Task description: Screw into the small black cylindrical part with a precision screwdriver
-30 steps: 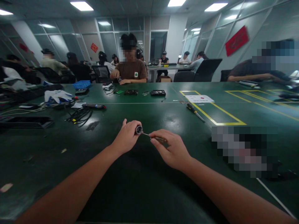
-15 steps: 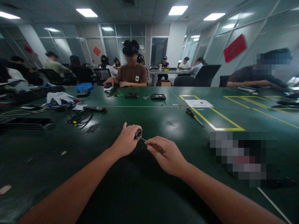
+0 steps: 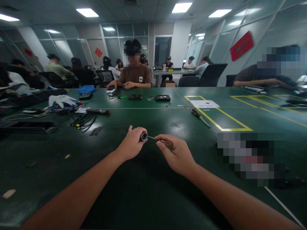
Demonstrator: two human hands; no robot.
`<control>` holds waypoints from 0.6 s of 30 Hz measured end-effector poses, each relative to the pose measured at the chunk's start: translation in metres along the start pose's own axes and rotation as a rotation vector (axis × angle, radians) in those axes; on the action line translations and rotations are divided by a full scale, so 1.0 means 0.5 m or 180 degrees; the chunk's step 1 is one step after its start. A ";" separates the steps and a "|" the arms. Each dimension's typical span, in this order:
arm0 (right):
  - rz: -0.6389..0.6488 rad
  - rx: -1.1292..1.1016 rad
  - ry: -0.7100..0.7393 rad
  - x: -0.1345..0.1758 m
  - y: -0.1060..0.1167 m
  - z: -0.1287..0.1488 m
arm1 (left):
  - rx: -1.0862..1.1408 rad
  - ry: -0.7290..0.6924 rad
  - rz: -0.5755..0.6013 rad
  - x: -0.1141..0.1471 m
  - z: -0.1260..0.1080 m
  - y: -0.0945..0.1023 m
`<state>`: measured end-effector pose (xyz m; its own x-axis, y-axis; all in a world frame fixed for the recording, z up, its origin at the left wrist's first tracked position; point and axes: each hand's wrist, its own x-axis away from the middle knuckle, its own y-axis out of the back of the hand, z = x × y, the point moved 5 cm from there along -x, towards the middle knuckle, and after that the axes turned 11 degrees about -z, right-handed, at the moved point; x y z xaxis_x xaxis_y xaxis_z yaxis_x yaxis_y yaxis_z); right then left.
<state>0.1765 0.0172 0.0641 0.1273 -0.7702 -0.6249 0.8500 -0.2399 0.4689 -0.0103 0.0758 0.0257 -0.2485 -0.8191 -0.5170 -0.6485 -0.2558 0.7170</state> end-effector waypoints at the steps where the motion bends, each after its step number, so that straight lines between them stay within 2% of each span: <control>1: 0.0061 0.0038 0.0054 -0.001 -0.002 0.002 | -0.0015 -0.0019 -0.0016 0.000 -0.001 0.000; 5: 0.0202 0.0093 0.0156 -0.001 -0.007 0.004 | -0.0094 -0.0068 -0.0068 0.000 -0.004 0.003; 7: 0.0134 -0.0034 0.0014 0.000 -0.007 -0.003 | -0.0105 -0.0088 -0.0070 0.000 -0.005 0.005; 11: -0.0105 -0.0968 -0.1005 -0.001 -0.014 -0.045 | -0.0023 -0.0080 -0.0011 0.000 -0.005 0.007; 13: -0.0152 -0.1370 -0.1300 -0.002 -0.019 -0.059 | -0.0012 -0.0079 -0.0005 0.000 -0.005 0.009; 15: -0.0173 -0.1369 -0.1261 -0.004 -0.017 -0.061 | -0.0027 -0.0083 0.0005 0.000 -0.006 0.009; 18: -0.0023 -0.0619 -0.0570 -0.004 -0.009 -0.035 | -0.0018 -0.0041 0.0058 0.001 -0.005 0.005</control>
<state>0.1812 0.0301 0.0523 0.0431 -0.8653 -0.4994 0.9351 -0.1411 0.3251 -0.0103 0.0736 0.0286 -0.2695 -0.8171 -0.5097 -0.6396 -0.2438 0.7290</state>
